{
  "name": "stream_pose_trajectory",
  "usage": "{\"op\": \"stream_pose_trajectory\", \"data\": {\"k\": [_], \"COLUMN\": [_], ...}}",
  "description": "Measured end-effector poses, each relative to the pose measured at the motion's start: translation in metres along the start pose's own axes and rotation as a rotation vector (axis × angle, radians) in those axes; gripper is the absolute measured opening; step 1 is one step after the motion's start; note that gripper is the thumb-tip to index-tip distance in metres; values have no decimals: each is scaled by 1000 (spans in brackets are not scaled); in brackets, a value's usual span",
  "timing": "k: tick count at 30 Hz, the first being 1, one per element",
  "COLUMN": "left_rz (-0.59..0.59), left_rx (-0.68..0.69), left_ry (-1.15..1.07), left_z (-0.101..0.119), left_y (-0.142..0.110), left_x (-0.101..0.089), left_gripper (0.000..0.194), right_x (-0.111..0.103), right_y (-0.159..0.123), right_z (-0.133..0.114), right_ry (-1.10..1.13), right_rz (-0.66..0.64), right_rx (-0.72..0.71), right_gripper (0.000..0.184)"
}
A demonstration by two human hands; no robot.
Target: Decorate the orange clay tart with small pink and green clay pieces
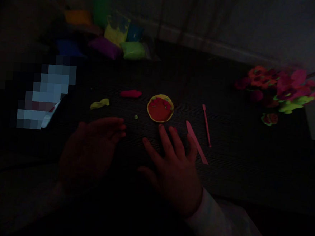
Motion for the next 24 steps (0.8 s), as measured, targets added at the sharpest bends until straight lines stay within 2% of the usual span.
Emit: {"op": "stream_pose_trajectory", "data": {"k": [9,12,17,24], "left_rz": [-6,-22,-86,-92], "left_rx": [28,47,140,139], "left_ry": [15,39,167,166], "left_z": [0,-1,2,1], "left_y": [0,-1,-3,-3], "left_x": [0,-1,-1,-1], "left_gripper": [31,30,21,23], "right_x": [1,-4,-10,-14], "right_y": [-3,-5,-7,-4], "right_z": [1,5,12,16], "right_ry": [8,62,118,146], "right_rz": [-3,57,148,224], "right_rx": [-16,-23,7,57], "right_gripper": [52,49,33,24]}}
Point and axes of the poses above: each hand's wrist, its own y-axis towards the middle knuckle, its own x-axis out of the palm, z = x × y, the point moved 7 cm from there along y, towards the middle knuckle, and after that the axes turned 1 degree about x, right-handed, at the moved point
